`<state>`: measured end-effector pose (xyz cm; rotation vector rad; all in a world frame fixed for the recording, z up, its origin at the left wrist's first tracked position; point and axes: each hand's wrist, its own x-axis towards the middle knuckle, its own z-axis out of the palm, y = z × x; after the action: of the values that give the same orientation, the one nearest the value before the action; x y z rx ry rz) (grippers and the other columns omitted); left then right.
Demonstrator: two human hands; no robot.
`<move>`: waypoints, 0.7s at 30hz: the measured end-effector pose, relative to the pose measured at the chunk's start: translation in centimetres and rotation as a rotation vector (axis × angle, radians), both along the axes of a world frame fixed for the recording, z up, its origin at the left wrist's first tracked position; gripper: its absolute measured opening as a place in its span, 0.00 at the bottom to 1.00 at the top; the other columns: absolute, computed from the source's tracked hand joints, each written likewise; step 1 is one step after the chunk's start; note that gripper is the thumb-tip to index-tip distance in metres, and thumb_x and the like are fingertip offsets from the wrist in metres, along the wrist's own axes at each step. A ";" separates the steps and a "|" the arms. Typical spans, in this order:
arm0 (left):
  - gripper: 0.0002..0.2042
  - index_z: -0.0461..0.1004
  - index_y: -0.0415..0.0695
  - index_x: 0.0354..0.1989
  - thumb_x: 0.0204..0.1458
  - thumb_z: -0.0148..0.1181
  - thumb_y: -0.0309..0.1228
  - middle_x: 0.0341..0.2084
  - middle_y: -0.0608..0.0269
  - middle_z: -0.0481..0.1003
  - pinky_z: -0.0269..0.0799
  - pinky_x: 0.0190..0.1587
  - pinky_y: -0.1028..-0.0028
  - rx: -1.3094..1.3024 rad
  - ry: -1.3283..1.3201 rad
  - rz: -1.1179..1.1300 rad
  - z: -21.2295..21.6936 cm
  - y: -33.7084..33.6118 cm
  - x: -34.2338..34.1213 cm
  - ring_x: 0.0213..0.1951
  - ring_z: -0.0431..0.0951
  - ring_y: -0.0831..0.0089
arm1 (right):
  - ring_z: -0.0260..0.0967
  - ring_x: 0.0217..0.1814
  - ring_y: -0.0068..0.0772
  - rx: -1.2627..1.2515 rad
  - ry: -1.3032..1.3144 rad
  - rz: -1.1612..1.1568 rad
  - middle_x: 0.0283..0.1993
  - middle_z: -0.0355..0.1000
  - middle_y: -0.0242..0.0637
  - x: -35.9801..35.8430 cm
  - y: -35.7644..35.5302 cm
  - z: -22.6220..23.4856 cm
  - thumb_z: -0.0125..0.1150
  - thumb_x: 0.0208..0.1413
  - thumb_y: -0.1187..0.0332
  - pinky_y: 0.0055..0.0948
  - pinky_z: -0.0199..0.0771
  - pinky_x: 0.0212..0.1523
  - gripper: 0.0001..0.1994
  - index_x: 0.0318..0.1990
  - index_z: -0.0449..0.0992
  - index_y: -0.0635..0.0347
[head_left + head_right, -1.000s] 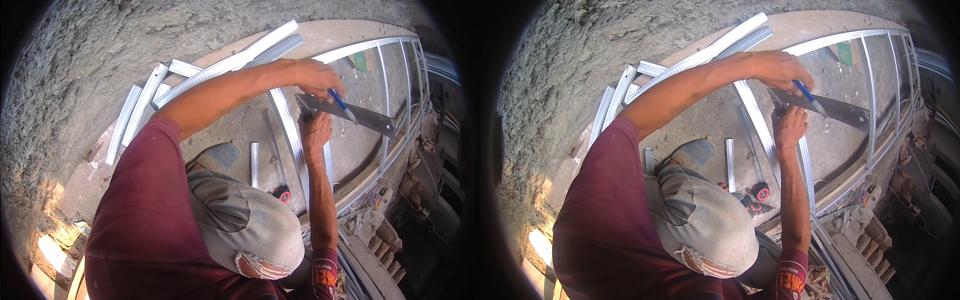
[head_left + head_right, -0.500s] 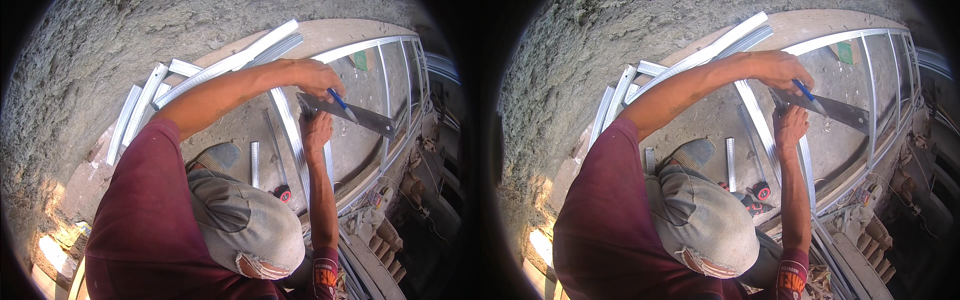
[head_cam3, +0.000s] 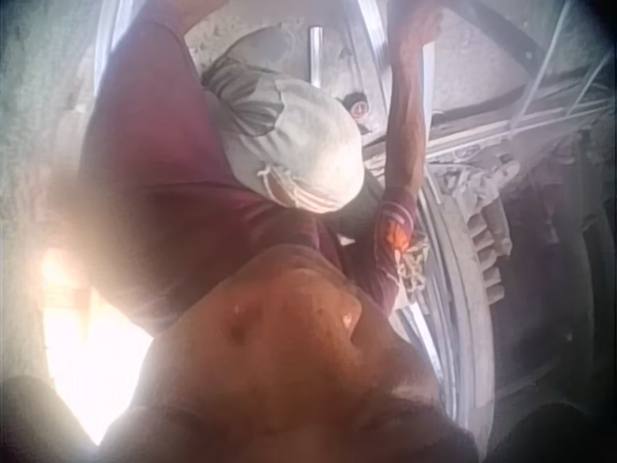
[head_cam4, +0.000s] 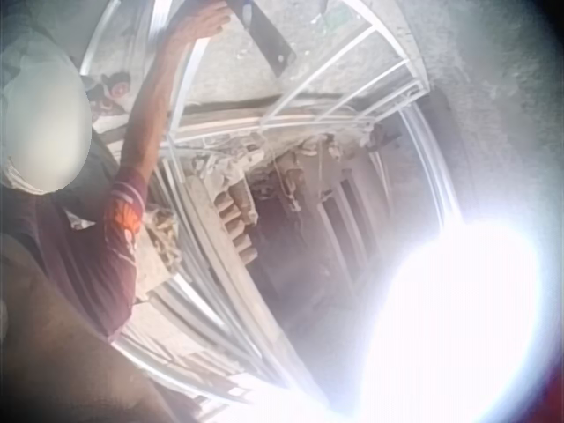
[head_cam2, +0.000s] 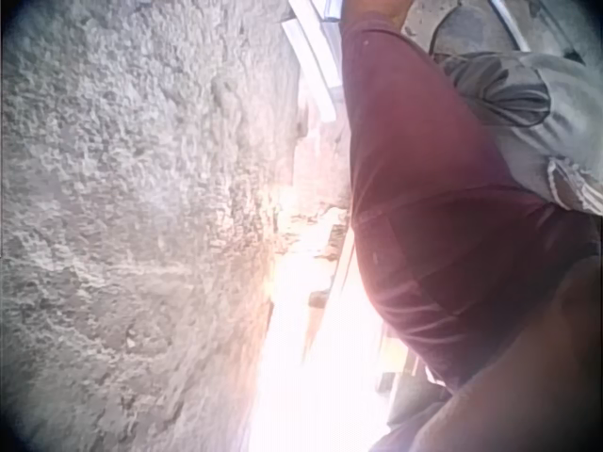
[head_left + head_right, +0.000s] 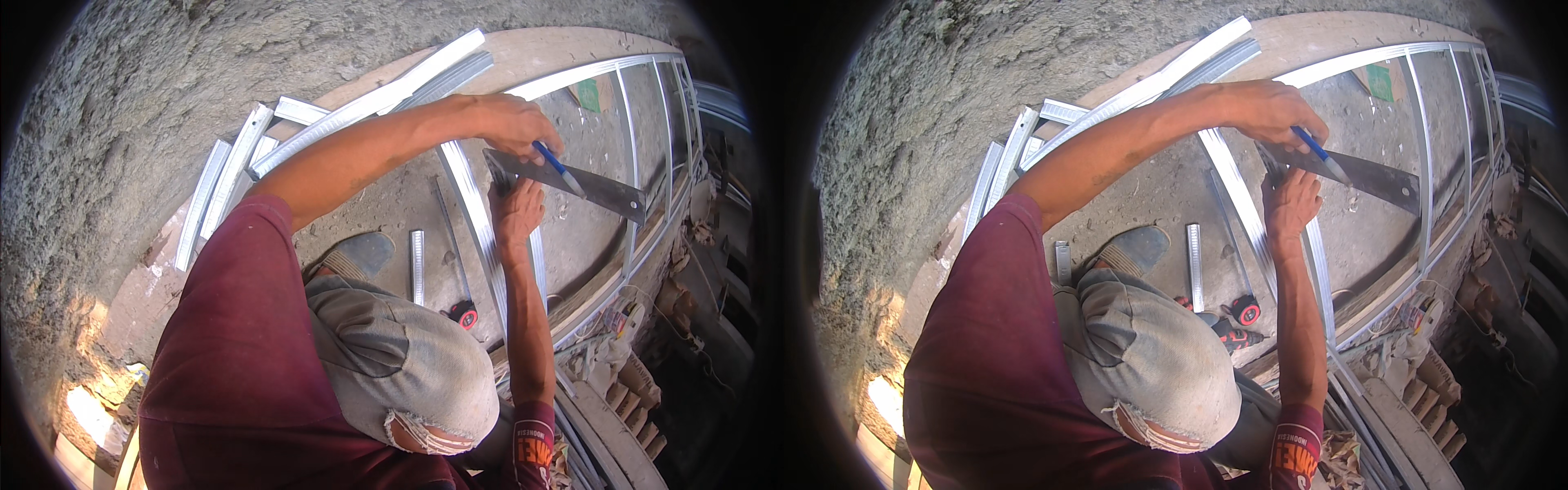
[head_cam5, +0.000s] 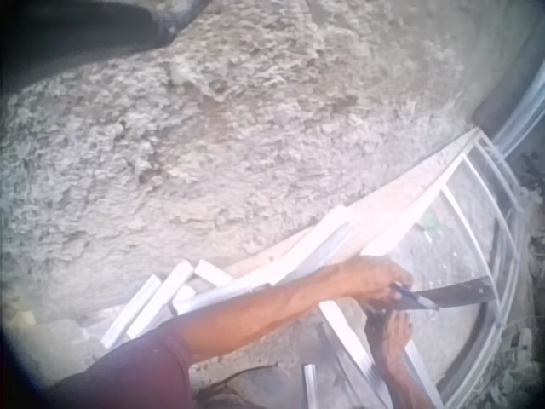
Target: The person assembles a metal frame on the floor using a cordless drill, measuring tape, and pliers. They measure and mark metal bars, cut them to size, and drill screws to join the pieces into a rectangular frame.
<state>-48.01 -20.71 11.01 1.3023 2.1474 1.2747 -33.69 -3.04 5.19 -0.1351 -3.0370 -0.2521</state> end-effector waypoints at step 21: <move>0.09 0.80 0.53 0.45 0.58 0.62 0.36 0.32 0.65 0.83 0.74 0.42 0.61 0.015 -0.032 0.006 0.0 -0.1 0.2 0.38 0.83 0.65 | 0.69 0.51 0.49 0.020 -0.008 0.005 0.47 0.68 0.42 0.0 0.1 0.0 0.72 0.48 0.55 0.49 0.70 0.46 0.26 0.50 0.69 0.58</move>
<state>-47.83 -20.84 11.04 1.2741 2.1250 1.3078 -33.67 -2.95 5.17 -0.1261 -3.0410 -0.2828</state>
